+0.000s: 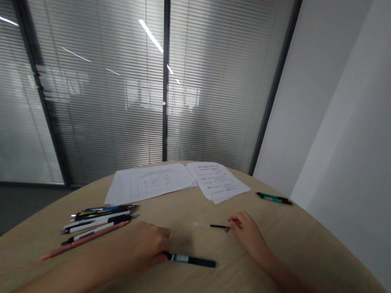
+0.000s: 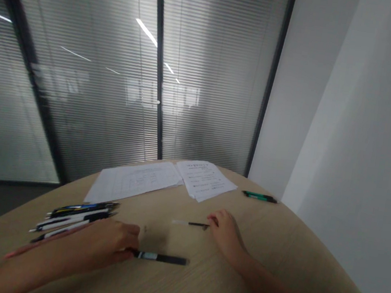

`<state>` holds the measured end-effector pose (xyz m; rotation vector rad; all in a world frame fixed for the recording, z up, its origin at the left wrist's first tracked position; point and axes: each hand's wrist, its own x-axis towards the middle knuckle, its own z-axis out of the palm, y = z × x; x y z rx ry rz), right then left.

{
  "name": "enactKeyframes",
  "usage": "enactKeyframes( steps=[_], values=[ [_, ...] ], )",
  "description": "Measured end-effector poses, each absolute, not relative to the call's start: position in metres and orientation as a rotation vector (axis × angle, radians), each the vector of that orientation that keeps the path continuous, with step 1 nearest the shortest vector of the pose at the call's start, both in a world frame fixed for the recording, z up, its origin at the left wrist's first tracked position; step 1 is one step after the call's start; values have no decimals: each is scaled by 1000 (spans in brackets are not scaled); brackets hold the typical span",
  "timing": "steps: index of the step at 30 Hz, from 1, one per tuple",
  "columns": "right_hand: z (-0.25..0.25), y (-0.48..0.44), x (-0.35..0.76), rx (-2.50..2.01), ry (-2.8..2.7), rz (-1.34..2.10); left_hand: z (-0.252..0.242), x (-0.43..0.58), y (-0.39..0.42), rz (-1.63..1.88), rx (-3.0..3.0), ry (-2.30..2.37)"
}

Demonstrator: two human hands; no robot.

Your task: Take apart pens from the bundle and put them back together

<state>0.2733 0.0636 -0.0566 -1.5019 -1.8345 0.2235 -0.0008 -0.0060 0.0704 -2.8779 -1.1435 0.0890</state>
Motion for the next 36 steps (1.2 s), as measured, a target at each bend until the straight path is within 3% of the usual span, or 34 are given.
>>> enactKeyframes(
  steps=[6, 17, 26, 36],
  values=[
    [-55, 63, 273, -1496, -1839, 223, 65, 6, -8, 263, -2939, -1192],
    [-58, 64, 274, -1479, -1851, 220, 61, 6, -5, 279, -2863, -1269],
    [-60, 66, 275, -1483, -1843, 238, 50, -18, 34, 89, -2564, -1554],
    [-56, 62, 274, -1495, -1836, 249, 20, -29, 57, -313, -3107, -1663]
  ],
)
